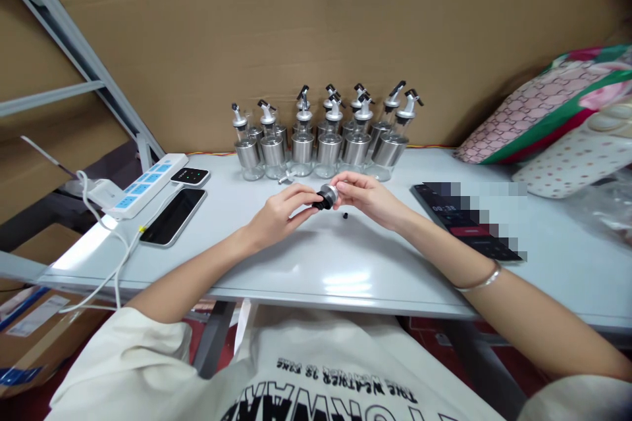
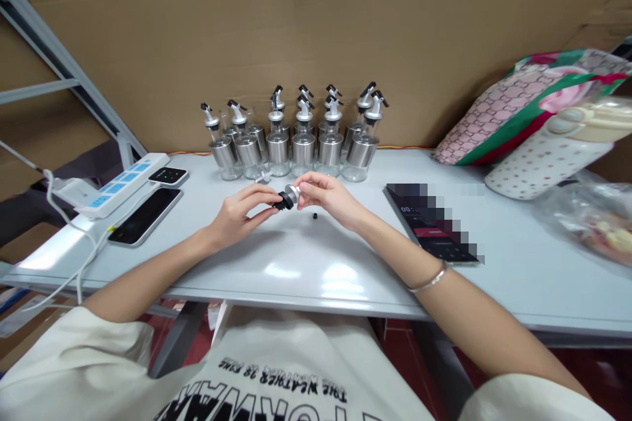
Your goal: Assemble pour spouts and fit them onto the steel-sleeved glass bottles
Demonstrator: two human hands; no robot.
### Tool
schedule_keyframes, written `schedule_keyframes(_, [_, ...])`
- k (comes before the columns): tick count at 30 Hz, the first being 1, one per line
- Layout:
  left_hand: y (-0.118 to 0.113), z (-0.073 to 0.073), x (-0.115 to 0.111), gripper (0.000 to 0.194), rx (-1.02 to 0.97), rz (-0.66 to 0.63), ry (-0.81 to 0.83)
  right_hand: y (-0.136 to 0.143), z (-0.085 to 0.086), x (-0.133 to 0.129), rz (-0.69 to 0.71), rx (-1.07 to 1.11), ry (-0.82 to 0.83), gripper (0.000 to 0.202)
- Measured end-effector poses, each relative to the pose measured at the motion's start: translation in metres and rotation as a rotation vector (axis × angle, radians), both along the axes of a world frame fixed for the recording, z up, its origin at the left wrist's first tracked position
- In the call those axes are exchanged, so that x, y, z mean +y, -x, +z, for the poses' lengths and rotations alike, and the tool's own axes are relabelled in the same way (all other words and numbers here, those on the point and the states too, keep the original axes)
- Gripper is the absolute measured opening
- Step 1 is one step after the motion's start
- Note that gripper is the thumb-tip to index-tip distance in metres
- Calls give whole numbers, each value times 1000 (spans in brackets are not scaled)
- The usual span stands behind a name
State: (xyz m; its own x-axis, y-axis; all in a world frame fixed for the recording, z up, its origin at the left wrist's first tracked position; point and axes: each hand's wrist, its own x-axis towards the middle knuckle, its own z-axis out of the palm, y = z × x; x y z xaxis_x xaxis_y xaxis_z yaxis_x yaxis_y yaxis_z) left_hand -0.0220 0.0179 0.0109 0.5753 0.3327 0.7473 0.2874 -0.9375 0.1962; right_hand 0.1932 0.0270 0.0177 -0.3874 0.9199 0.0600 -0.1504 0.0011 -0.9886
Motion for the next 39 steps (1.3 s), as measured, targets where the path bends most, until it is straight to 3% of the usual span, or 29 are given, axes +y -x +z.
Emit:
schedule_keyframes(19, [-1,-3,1,13,-49,-9,161,0,-1,-1,69,-12,-62,28])
schedule_keyframes(24, [1,-7,6,28,-49,4,225,0,0,-1,74,-48,-95,29])
schedule_keyframes(39, [-1,-12,6,46,161,-52,300,-3,4,-1,85,-144,-148,30])
